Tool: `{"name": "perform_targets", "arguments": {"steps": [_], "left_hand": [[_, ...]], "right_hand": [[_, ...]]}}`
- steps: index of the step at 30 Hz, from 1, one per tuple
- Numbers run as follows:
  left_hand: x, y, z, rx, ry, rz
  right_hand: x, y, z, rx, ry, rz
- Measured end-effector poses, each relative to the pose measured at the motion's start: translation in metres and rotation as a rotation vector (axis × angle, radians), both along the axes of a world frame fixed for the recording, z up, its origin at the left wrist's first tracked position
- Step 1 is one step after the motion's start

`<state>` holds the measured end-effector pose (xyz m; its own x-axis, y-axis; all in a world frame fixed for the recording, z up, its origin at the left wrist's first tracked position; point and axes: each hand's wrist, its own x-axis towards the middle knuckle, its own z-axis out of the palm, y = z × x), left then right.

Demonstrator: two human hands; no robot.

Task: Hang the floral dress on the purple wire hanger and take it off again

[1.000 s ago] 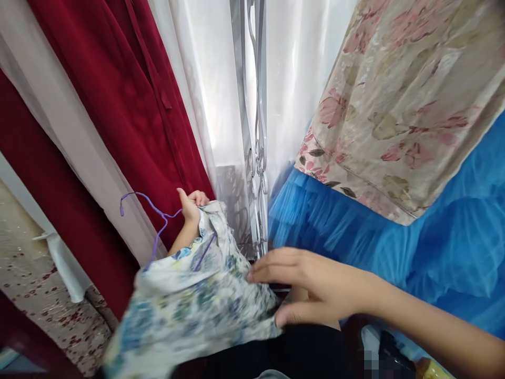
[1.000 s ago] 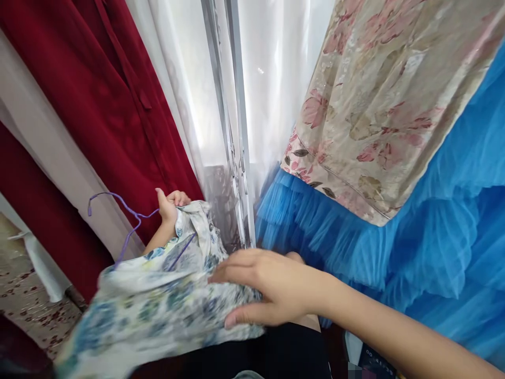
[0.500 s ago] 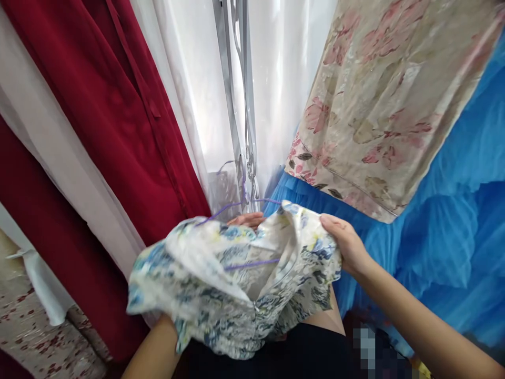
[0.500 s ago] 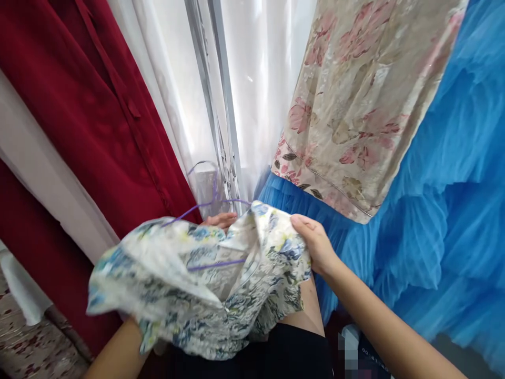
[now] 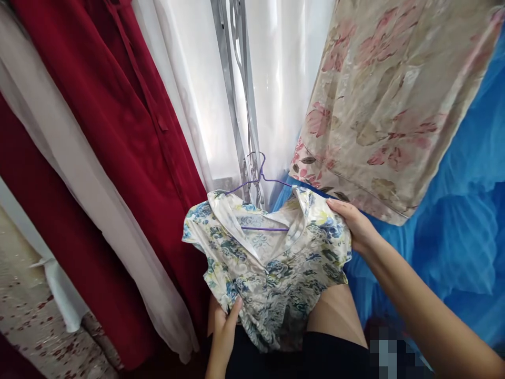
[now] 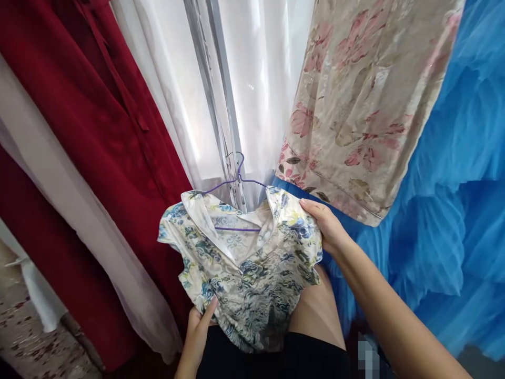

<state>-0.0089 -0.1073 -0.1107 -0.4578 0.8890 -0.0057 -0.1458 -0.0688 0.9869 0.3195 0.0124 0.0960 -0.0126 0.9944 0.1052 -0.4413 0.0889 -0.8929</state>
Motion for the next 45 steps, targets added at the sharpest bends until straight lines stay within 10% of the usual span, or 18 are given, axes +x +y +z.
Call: {"name": "perform_targets", "arguments": {"steps": [12,19,21,26,28,30,32,39,43,45], "left_hand": [[0.048,-0.015,-0.006,-0.024,-0.117,-0.086],[0.060,-0.021,-0.006,-0.008,-0.085,0.006],[0.054,-0.016,-0.004,-0.019,-0.075,0.047],[0.041,-0.011,-0.009,-0.007,0.061,0.036],[0.043,-0.017,-0.013,-0.004,0.086,-0.031],[0.050,-0.027,-0.016,-0.008,0.112,-0.107],[0.057,-0.037,-0.018,-0.015,0.137,-0.135],[0.042,-0.047,-0.019,-0.080,0.133,-0.026],[0.049,-0.034,-0.008,0.198,0.359,0.323],[0.063,-0.022,0.004,0.320,0.517,0.258]], "right_hand": [[0.019,0.014,0.035,0.103,-0.049,-0.060],[0.031,0.005,0.007,0.020,-0.297,0.042],[0.028,0.002,-0.004,0.084,-0.420,-0.104],[-0.018,-0.038,-0.050,0.435,-0.424,-0.972],[-0.050,-0.060,-0.079,0.379,-0.385,-0.794],[-0.081,-0.072,-0.107,0.254,-0.486,-0.231],[-0.106,-0.071,-0.128,0.142,-0.513,0.032],[-0.112,-0.068,-0.132,0.111,-0.398,0.080],[-0.101,-0.095,-0.138,-0.024,-0.245,0.053],[-0.100,-0.101,-0.141,-0.049,-0.244,0.066]]}}
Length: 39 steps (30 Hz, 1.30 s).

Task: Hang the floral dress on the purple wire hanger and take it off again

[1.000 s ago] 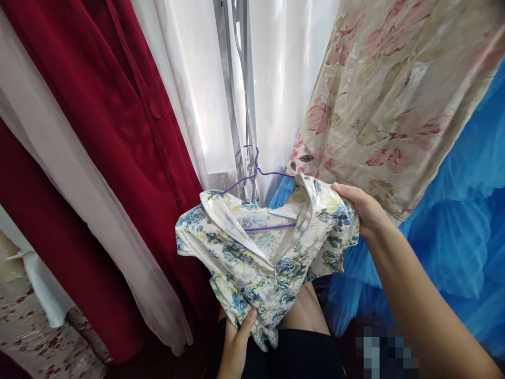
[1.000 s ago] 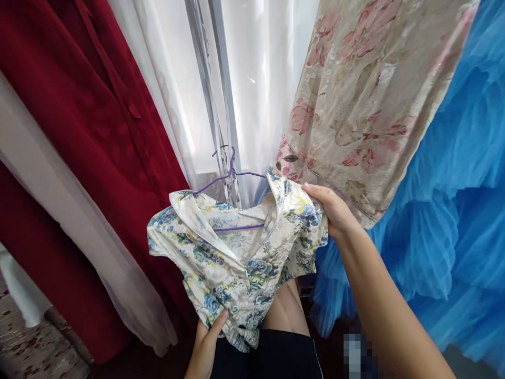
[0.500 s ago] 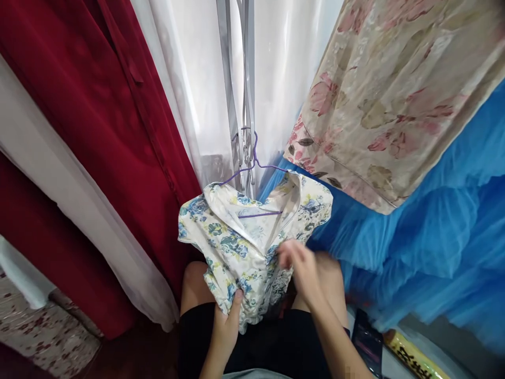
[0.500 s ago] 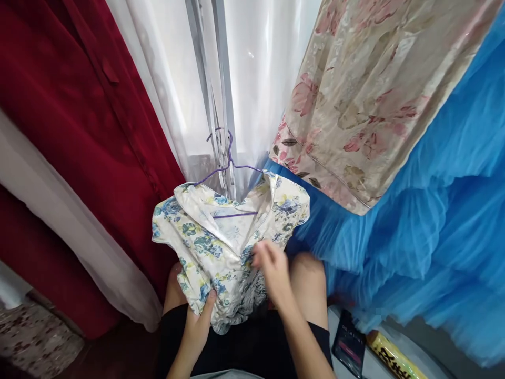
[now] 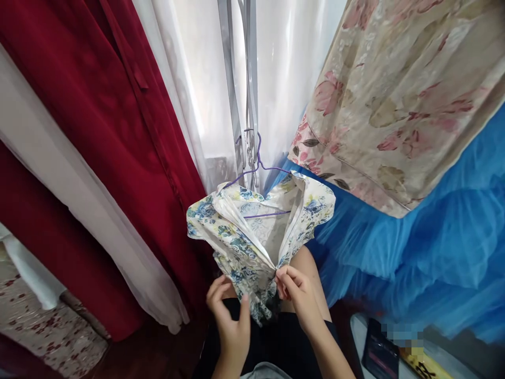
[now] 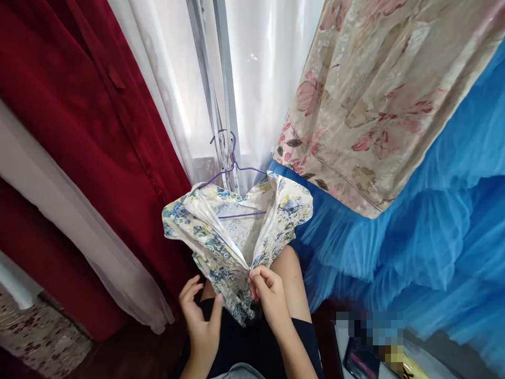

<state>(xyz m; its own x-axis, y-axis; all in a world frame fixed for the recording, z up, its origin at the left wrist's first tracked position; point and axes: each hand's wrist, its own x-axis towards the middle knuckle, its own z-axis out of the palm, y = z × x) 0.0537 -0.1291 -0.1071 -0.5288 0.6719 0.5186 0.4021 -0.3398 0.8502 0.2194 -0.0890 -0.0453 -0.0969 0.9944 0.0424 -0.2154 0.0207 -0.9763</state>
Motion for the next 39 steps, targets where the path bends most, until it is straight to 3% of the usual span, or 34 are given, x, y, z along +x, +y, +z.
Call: {"name": "perform_targets", "arguments": {"steps": [3,5,10,16,18,20,23,27,30,32,35,39], "left_hand": [[0.020,0.026,0.021,-0.104,0.172,-0.343],[0.028,0.043,0.032,-0.158,0.251,-0.443],[0.031,0.061,0.050,-0.190,0.493,-0.468],[0.031,0.053,0.066,-0.365,0.862,-0.492],[0.030,0.051,0.068,-0.374,0.961,-0.510],[0.025,0.054,0.072,-0.378,0.963,-0.581],[0.012,0.069,0.093,-0.305,0.748,-0.648],[-0.001,0.096,0.156,0.034,0.397,-0.484],[0.000,0.111,0.206,0.149,0.489,-0.494],[0.002,0.118,0.226,0.145,0.612,-0.532],[0.002,0.123,0.237,0.125,0.719,-0.527],[-0.001,0.125,0.233,0.155,0.660,-0.474]], "right_hand": [[-0.002,0.001,0.002,0.015,-0.033,0.052],[-0.001,0.006,0.007,0.020,-0.063,0.095],[0.010,0.043,0.042,0.017,-0.082,0.110],[0.002,0.115,0.131,0.142,0.099,0.048],[-0.003,0.124,0.154,0.191,0.134,0.037],[-0.005,0.122,0.164,0.226,0.118,0.034],[-0.006,0.109,0.160,0.276,0.034,0.035],[-0.002,0.093,0.148,0.336,-0.032,0.026],[0.004,0.089,0.146,0.399,-0.061,0.022],[0.006,0.091,0.145,0.416,-0.081,0.014],[0.003,0.100,0.137,0.422,-0.102,-0.003],[-0.014,0.117,0.118,0.463,-0.131,-0.065]]}}
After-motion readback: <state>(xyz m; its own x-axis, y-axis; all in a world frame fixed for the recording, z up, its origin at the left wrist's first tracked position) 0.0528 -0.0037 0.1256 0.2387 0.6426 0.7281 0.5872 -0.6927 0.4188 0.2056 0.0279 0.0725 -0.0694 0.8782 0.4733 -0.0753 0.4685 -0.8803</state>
